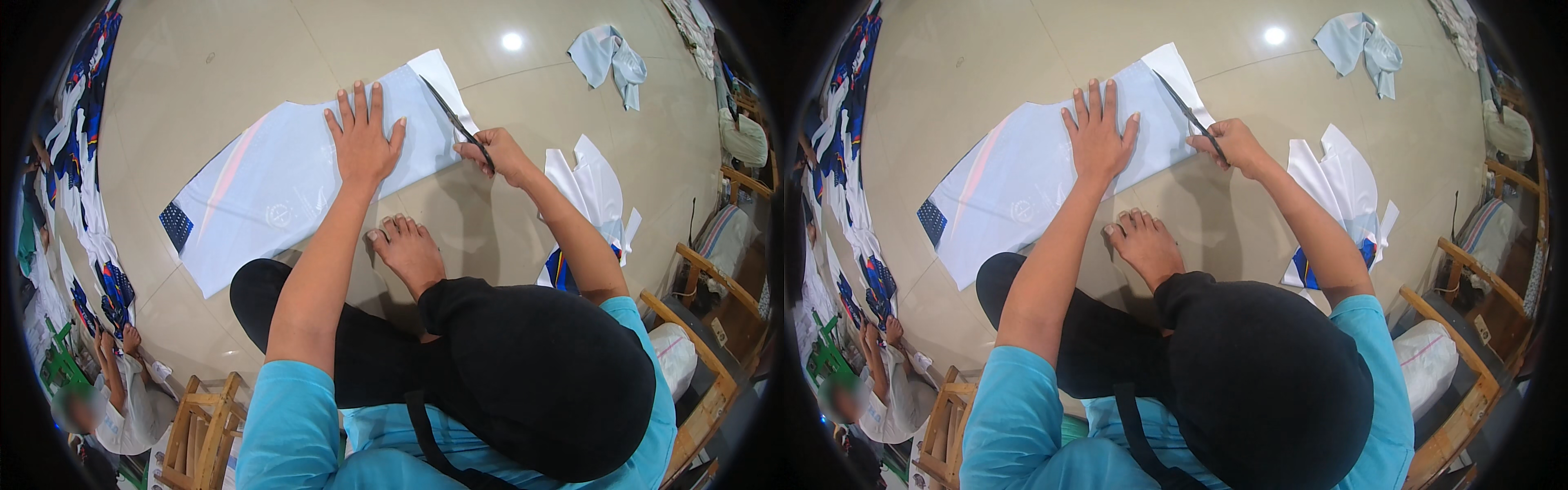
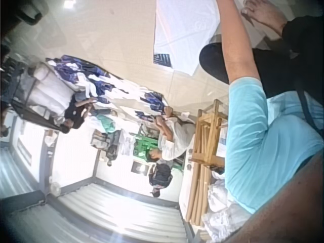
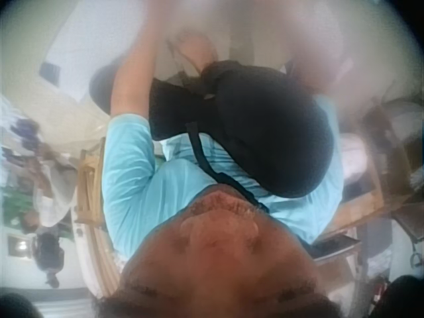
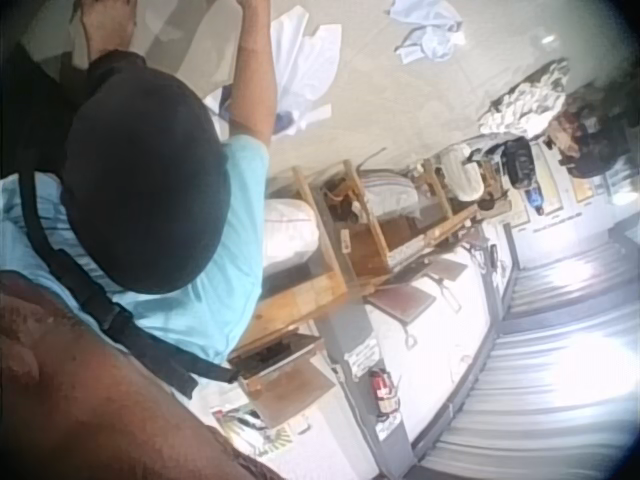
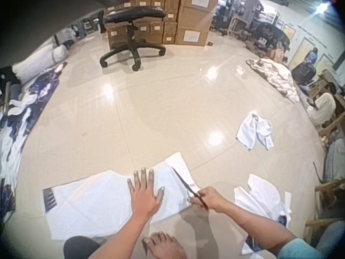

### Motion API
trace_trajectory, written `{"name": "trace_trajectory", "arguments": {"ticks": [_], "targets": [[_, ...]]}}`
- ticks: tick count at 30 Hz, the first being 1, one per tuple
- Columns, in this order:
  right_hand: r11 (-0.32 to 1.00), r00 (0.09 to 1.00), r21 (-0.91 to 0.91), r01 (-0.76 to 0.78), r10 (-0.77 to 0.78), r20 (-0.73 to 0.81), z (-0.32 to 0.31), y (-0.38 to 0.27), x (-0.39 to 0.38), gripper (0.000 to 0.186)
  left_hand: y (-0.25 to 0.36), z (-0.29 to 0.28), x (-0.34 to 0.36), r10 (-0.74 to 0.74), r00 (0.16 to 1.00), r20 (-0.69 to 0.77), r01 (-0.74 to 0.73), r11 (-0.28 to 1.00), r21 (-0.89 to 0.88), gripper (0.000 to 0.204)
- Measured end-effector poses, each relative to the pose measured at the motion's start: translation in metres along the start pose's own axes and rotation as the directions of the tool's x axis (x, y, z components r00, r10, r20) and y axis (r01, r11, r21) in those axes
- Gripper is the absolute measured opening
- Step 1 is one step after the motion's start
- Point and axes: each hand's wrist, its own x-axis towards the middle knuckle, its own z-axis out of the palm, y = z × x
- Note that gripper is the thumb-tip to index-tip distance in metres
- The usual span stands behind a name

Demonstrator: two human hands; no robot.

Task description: The person sits on the floor and uses scissors to cut a patterned fabric sheet along a white paper template. They align the template, cut along the edges, and separate the fabric pieces.

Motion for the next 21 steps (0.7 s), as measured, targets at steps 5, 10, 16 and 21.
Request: {"name": "trace_trajectory", "arguments": {"ticks": [5,10,16,21], "targets": [[1.0,1.0,-0.02,0.012,-0.012,0.008,-0.001,0.003,0.003,0.042,-0.001,0.002,0.0,0.002,1.0,-0.005,-0.002,1.0,0.002,0.075],[1.0,1.0,-0.02,-0.001,0.001,0.011,-0.002,0.004,0.003,0.042,0.0,0.002,0.0,0.002,1.0,-0.004,-0.002,1.0,0.004,0.075],[1.0,1.0,-0.019,-0.015,0.015,-0.006,0.0,-0.005,0.0,0.041,0.0,0.002,-0.001,-0.002,1.0,-0.001,0.001,1.0,-0.006,0.075],[1.0,1.0,0.0,-0.001,0.001,0.0,0.002,-0.013,0.004,0.042,-0.001,0.001,-0.001,-0.003,1.0,-0.002,0.003,1.0,-0.002,0.076]]}}
